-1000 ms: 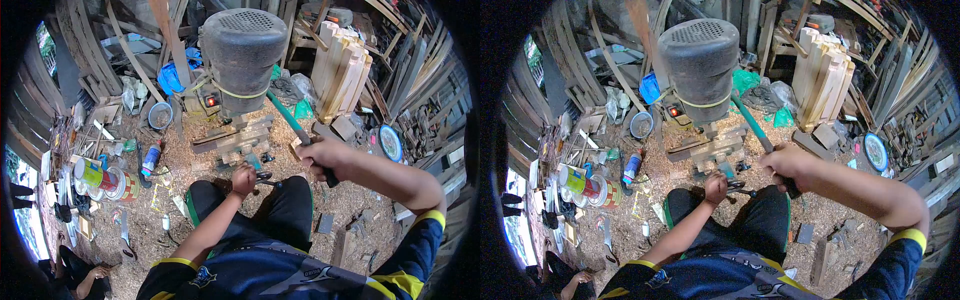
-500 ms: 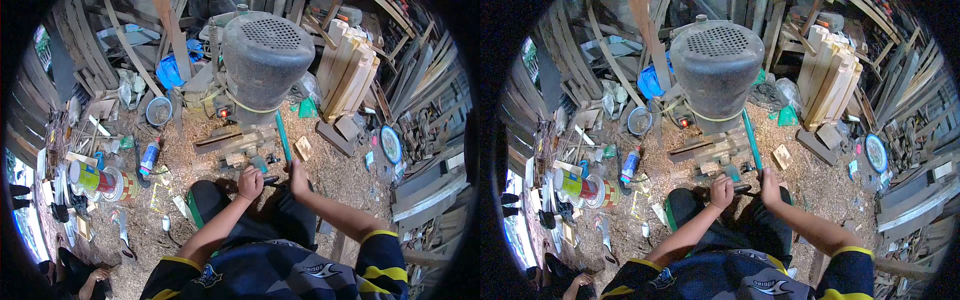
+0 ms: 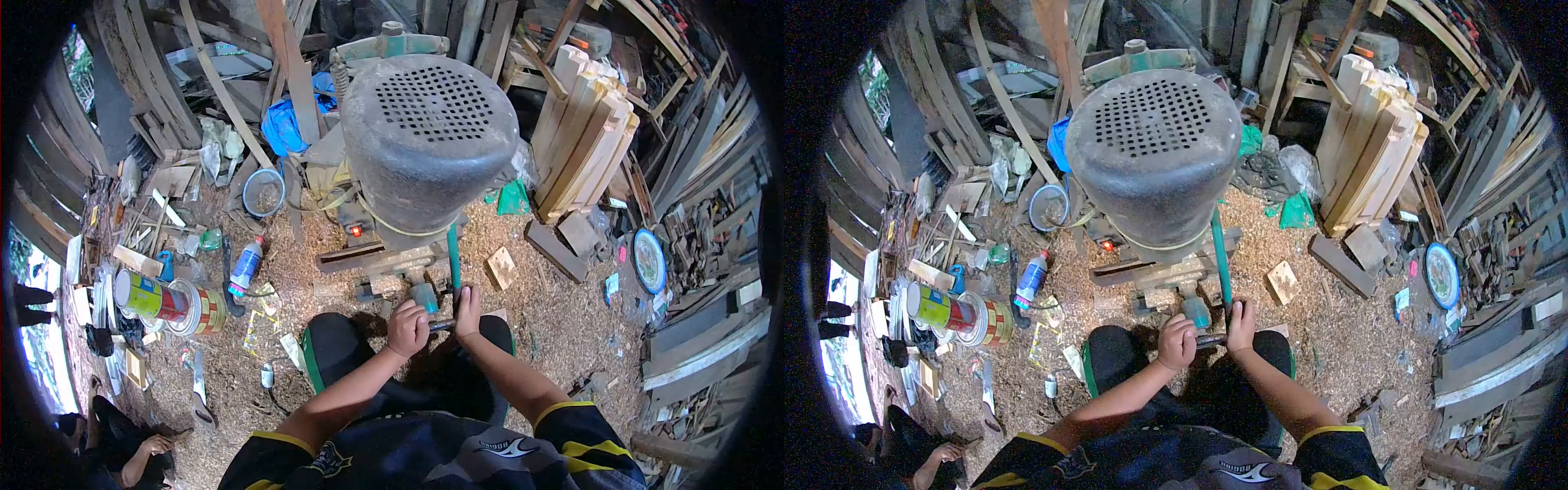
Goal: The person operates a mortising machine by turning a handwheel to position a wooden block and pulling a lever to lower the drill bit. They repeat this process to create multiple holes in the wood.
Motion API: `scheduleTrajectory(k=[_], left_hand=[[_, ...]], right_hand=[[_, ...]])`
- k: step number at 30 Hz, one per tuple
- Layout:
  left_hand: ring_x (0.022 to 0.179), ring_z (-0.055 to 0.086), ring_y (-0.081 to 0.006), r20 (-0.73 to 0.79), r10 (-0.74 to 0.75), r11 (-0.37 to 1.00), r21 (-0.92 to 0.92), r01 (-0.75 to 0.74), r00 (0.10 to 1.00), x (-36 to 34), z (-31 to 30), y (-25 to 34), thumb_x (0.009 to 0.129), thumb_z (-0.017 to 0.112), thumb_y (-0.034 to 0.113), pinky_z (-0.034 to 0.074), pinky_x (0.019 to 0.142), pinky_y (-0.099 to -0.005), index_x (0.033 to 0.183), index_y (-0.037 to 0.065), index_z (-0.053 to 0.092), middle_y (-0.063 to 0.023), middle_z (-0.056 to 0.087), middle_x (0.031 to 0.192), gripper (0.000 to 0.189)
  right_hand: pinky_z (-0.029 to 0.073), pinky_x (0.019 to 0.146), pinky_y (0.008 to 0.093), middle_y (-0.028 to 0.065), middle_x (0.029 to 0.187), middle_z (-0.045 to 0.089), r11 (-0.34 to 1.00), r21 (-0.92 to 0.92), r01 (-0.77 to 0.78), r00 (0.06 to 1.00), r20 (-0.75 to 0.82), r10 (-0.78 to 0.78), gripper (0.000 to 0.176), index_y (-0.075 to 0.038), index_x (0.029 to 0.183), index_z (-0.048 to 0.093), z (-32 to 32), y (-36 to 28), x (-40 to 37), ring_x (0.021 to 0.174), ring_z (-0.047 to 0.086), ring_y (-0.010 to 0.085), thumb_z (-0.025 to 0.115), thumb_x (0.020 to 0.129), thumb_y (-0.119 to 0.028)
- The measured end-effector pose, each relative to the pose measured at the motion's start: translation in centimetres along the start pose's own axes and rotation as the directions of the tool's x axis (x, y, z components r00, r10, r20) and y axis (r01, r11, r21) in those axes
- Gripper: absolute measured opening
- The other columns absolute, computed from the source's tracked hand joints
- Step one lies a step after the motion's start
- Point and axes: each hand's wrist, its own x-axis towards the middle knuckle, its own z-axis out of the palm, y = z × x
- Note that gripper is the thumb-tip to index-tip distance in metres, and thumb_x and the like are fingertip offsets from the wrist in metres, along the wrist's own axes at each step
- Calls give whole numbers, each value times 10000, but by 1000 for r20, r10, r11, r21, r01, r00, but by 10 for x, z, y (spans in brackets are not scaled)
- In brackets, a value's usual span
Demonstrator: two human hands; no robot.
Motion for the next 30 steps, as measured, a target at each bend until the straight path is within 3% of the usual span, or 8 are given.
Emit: scheduleTrajectory(k=[11,15,16,17,20,22,25,30], left_hand=[[716,543,-402,-105,27,998,60,-20,994,-2,4,11,957,494,136,457,667,-492,689,14,511,-182,540,715,295],[711,539,-405,-76,14,997,81,-8,997,-3,0,13,964,491,126,462,688,-499,696,19,518,-183,542,710,290],[714,542,-404,-55,12,997,75,-8,998,-5,1,9,961,492,126,462,688,-500,694,20,518,-184,543,709,289],[718,544,-404,-34,12,998,66,-10,999,-5,1,7,959,494,126,462,689,-500,692,22,518,-185,543,708,288],[732,556,-403,-25,0,997,77,2,1000,-7,2,9,953,497,127,467,699,-505,693,19,528,-189,551,710,283],[772,584,-420,-41,-26,990,135,31,999,-13,9,-3,948,510,150,485,740,-514,713,17,584,-205,589,737,280],[837,625,-434,-8,-78,977,197,78,997,-16,9,-4,967,492,173,501,797,-522,756,4,640,-230,639,796,308],[823,627,-462,-29,-127,972,197,130,991,-15,10,1,990,473,210,496,800,-544,757,-6,636,-252,653,816,357]], right_hand=[[482,814,388,93,849,616,939,207,-276,951,198,236,549,30,1036,639,2,16,5,822,568,218,368,1136,-436],[508,884,376,141,975,697,966,220,-137,973,215,89,548,12,1230,617,-30,-33,-13,912,637,229,387,1124,-475],[511,915,386,177,1073,714,996,-80,-30,986,159,43,534,6,1302,587,-53,-70,-25,995,666,256,435,1112,-468],[503,954,414,214,1140,704,994,6,-106,974,204,102,515,2,1334,570,-69,-91,-30,1081,671,318,529,1080,-444],[380,1181,449,267,1532,450,966,-89,243,948,234,-217,645,-30,1545,380,-129,-192,-61,1418,470,389,670,984,-163],[347,1206,446,250,1573,433,810,-239,535,832,315,-457,674,-46,1585,355,-163,-261,-65,1470,419,376,640,976,-105],[391,1174,401,100,1307,704,888,267,374,730,506,-459,331,-31,1331,653,-208,-358,-53,1302,602,269,555,1055,-185],[466,1006,353,58,1160,713,444,746,496,647,23,-762,258,-44,1246,644,-190,-421,24,1071,624,179,550,1069,-208]])
